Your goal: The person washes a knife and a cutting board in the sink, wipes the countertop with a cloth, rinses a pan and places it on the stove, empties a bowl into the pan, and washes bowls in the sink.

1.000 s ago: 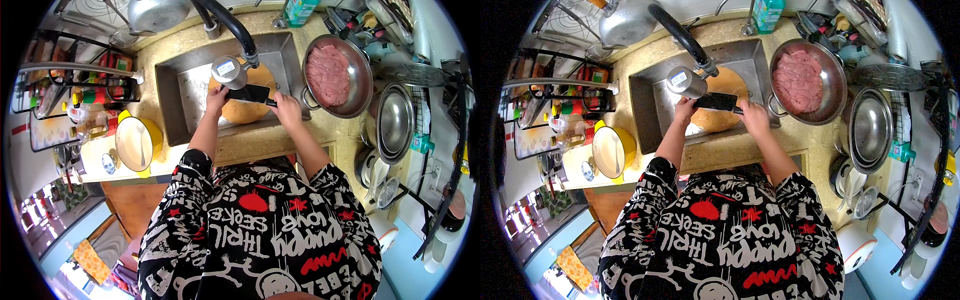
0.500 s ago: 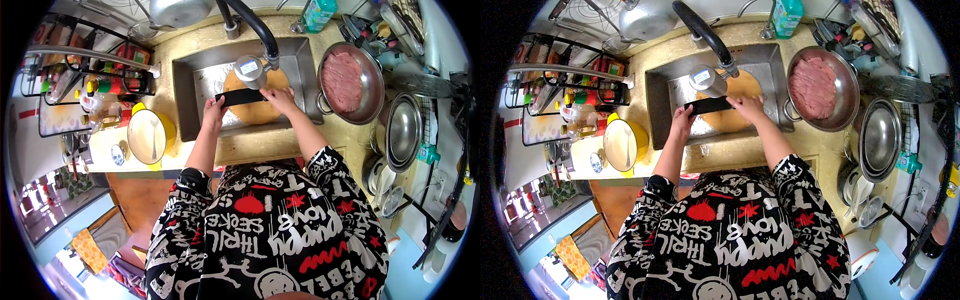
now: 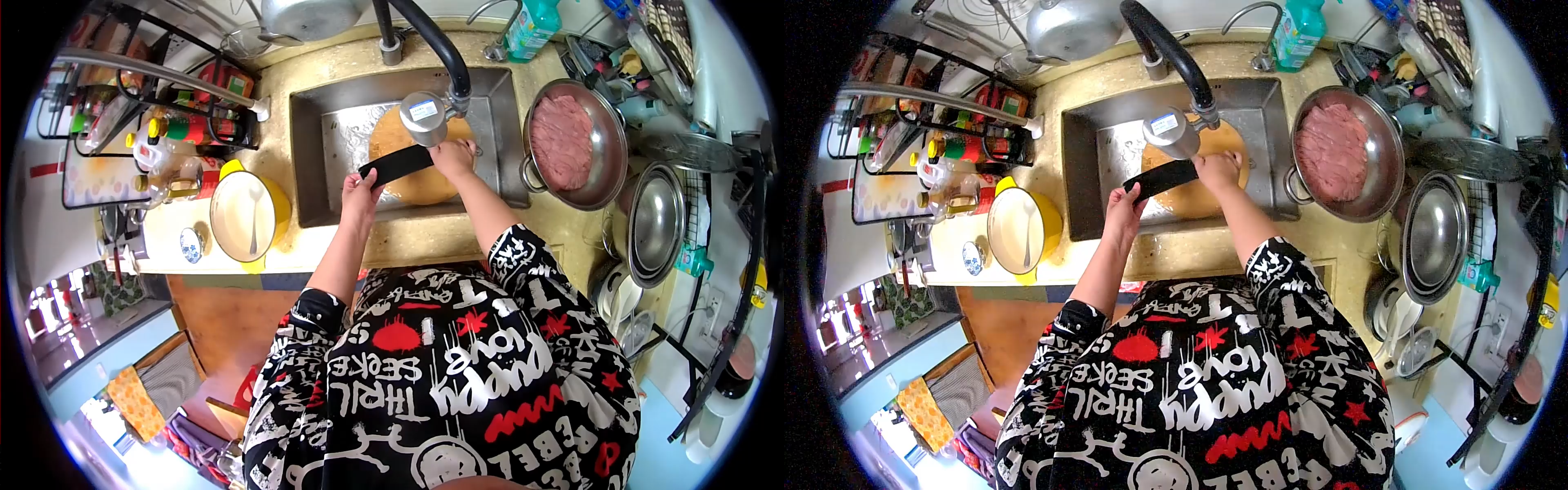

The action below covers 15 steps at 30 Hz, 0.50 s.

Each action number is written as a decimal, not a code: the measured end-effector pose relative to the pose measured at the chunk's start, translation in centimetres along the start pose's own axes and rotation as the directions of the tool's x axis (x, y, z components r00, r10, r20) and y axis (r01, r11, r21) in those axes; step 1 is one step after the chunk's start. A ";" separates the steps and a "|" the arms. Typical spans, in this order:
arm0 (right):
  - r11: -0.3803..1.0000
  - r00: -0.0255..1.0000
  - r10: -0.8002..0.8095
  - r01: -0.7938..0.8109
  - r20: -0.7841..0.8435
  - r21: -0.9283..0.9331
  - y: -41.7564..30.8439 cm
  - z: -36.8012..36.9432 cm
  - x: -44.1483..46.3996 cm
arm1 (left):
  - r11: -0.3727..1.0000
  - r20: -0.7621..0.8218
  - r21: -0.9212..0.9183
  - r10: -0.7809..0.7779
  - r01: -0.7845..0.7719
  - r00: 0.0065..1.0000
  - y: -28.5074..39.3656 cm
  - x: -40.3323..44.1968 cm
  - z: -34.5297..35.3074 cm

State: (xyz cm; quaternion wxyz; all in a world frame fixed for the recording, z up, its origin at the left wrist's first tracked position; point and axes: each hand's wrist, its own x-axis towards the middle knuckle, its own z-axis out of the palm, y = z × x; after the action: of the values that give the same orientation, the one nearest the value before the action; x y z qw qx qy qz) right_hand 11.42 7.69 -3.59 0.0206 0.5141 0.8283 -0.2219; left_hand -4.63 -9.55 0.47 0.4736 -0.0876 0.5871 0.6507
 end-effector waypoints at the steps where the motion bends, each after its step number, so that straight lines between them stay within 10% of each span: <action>1: 1.000 1.000 0.016 -0.016 0.026 0.008 0.2 1.0 0.5 | 1.000 -0.006 -0.006 -0.001 0.001 1.000 0.1 -0.3 0.1; 8: 0.746 0.966 0.074 -0.217 0.246 0.629 1.7 4.4 2.6 | 0.995 -0.075 0.044 0.096 -0.093 0.992 2.3 -1.8 -2.8; 10: 0.316 0.880 0.102 -0.470 0.464 0.824 1.9 5.7 4.1 | 0.992 -0.098 0.060 0.117 -0.111 0.988 3.0 -2.3 -4.3; 15: -0.495 0.774 0.130 -0.491 0.620 0.717 -0.4 6.1 5.6 | 0.988 -0.164 0.006 0.152 -0.153 0.975 3.8 -3.9 -6.1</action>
State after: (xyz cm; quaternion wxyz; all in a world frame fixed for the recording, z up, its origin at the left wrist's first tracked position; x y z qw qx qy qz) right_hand 7.24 9.88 -10.37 -0.2402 0.5062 0.0618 -0.8260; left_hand -7.98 -16.16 3.91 0.3720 -0.0971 0.6269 0.6776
